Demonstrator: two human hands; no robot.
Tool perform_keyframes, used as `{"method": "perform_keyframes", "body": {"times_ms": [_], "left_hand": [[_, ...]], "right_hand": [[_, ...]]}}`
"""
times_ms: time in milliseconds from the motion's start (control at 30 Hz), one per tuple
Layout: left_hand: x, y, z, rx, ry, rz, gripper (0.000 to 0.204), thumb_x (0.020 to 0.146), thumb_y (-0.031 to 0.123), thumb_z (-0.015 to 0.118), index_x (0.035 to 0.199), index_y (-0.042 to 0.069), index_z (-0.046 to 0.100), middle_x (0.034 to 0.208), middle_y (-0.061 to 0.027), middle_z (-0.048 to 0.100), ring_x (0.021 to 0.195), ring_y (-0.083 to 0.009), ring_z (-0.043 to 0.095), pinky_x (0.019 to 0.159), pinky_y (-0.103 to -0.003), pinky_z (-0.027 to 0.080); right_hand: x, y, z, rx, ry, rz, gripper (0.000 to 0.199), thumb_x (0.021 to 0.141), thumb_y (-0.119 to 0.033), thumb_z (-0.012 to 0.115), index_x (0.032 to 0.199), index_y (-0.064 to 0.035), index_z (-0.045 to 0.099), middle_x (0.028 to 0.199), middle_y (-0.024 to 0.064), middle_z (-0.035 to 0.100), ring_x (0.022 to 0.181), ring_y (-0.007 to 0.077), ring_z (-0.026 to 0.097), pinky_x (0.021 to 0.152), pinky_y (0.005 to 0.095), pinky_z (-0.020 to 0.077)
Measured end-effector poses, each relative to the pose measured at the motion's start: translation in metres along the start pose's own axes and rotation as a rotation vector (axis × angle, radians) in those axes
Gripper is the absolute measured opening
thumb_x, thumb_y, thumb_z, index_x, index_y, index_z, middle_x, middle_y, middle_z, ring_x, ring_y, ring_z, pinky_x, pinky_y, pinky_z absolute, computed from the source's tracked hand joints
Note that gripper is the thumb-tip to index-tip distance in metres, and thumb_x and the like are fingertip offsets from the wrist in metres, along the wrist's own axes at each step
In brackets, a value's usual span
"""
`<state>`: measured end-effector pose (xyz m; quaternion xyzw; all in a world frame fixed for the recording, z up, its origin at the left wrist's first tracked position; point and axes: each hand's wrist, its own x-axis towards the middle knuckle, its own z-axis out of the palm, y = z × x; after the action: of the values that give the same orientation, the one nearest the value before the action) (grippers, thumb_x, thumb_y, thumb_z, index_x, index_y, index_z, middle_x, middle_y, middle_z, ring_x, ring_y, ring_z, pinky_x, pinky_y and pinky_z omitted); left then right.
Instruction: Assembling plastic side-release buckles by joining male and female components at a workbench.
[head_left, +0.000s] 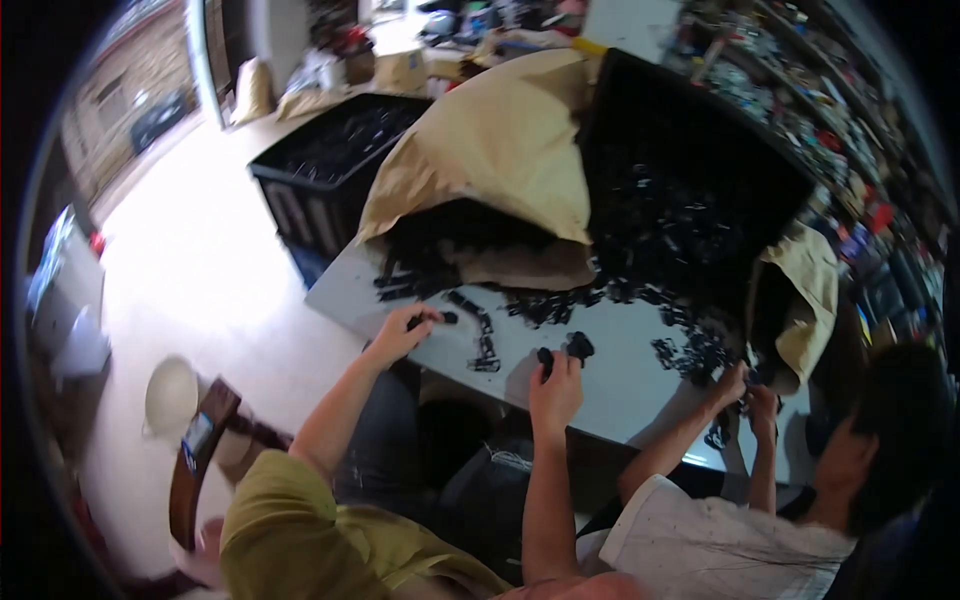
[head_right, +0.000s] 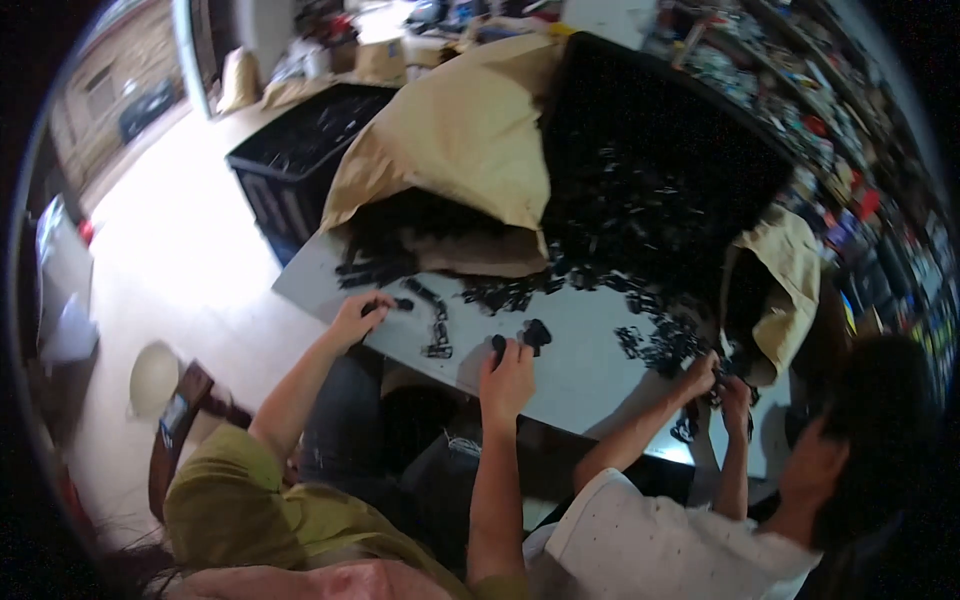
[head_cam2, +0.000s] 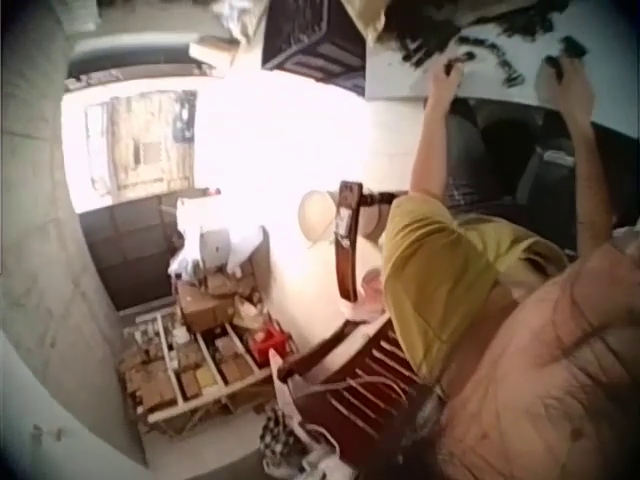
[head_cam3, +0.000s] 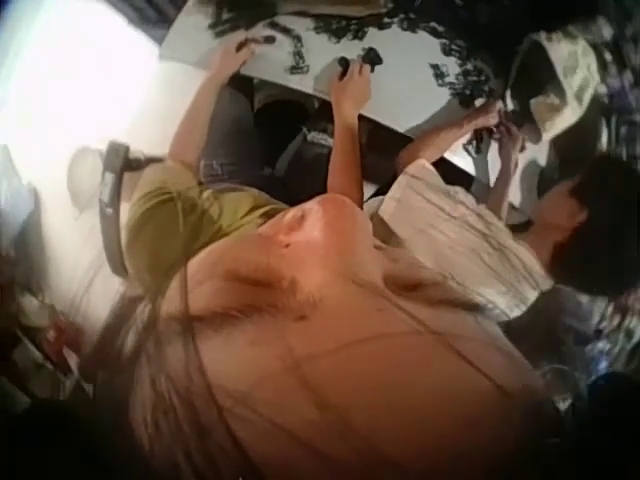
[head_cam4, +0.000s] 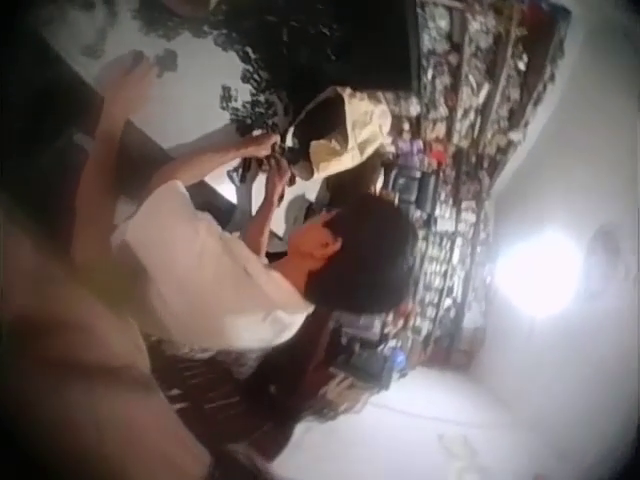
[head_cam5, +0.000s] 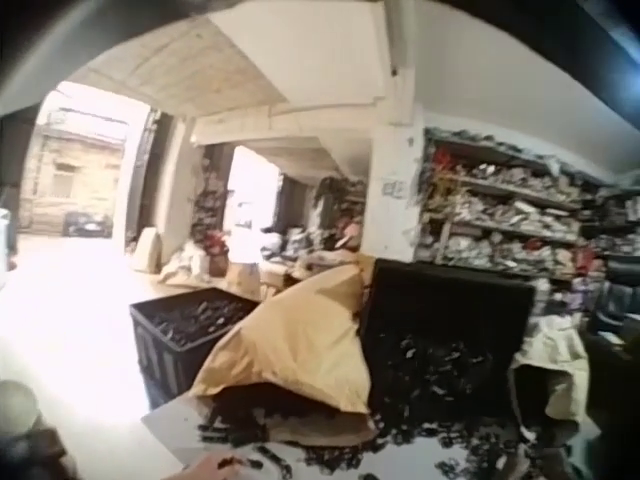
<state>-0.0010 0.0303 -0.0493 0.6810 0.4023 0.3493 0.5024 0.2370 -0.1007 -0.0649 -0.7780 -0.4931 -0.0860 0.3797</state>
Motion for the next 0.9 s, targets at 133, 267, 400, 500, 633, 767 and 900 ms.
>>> {"method": "perform_keyframes", "body": {"times_ms": [133,267,400,500,633,767,900], "left_hand": [[0.004,-0.017,0.007,0.049,-0.036,0.148,0.019,0.085,0.007,0.057,0.103,0.004,0.063,0.077,-0.0008,0.058,0.060,-0.0072,0.048,0.054,-0.023,0.040],[-0.012,-0.027,-0.027,-0.029,0.044,0.090,0.014,0.086,0.007,0.056,0.098,0.004,0.062,0.078,0.0005,0.055,0.062,-0.0055,0.048,0.053,-0.021,0.038],[0.003,-0.020,-0.010,-0.108,-0.067,0.136,0.012,0.087,0.007,0.055,0.097,0.004,0.062,0.077,0.0007,0.054,0.061,-0.0049,0.046,0.052,-0.020,0.038],[0.004,-0.006,-0.001,-0.027,-0.064,0.265,0.011,0.088,0.004,0.054,0.096,0.004,0.062,0.076,0.0004,0.053,0.060,-0.0050,0.044,0.051,-0.021,0.037],[-0.001,-0.032,-0.014,0.043,-0.046,0.222,0.011,0.087,0.004,0.054,0.096,0.004,0.062,0.076,0.0003,0.053,0.060,-0.0054,0.045,0.051,-0.021,0.037],[0.001,-0.037,-0.019,0.086,-0.033,0.285,0.011,0.086,0.005,0.056,0.094,0.002,0.063,0.078,-0.0015,0.057,0.060,-0.0074,0.048,0.054,-0.022,0.039],[0.013,-0.019,-0.011,0.147,0.039,0.301,0.014,0.085,0.007,0.060,0.097,0.001,0.064,0.072,-0.0023,0.055,0.060,-0.0094,0.049,0.056,-0.024,0.039]], "right_hand": [[0.001,0.011,0.001,-0.024,-0.092,0.118,0.026,0.080,-0.018,0.060,0.103,-0.0061,0.057,0.102,0.0171,0.056,0.089,0.0374,0.059,0.073,0.0485,0.0487],[0.001,-0.015,0.021,0.028,-0.102,0.012,0.027,0.080,-0.017,0.059,0.105,-0.0072,0.055,0.097,0.0155,0.053,0.087,0.0361,0.058,0.071,0.0466,0.0493],[0.001,0.001,0.014,-0.031,0.029,0.014,0.025,0.079,-0.015,0.059,0.102,-0.0072,0.054,0.095,0.0116,0.051,0.083,0.0327,0.058,0.067,0.0443,0.0493],[-0.001,0.004,0.008,-0.063,0.039,0.022,0.026,0.079,-0.016,0.060,0.103,-0.0078,0.055,0.095,0.0108,0.053,0.081,0.0330,0.059,0.066,0.0438,0.0497],[-0.004,-0.005,0.020,-0.052,0.001,0.007,0.025,0.078,-0.016,0.060,0.101,-0.0087,0.055,0.093,0.0118,0.053,0.080,0.0336,0.059,0.064,0.0443,0.0491],[-0.001,-0.005,0.024,-0.069,-0.026,0.042,0.024,0.077,-0.015,0.060,0.100,-0.0096,0.056,0.093,0.0128,0.054,0.081,0.0349,0.058,0.066,0.0452,0.0484],[0.006,-0.004,0.002,-0.068,-0.040,0.066,0.021,0.080,-0.015,0.060,0.099,-0.0074,0.056,0.095,0.0143,0.054,0.084,0.0360,0.058,0.068,0.0459,0.0480]]}}
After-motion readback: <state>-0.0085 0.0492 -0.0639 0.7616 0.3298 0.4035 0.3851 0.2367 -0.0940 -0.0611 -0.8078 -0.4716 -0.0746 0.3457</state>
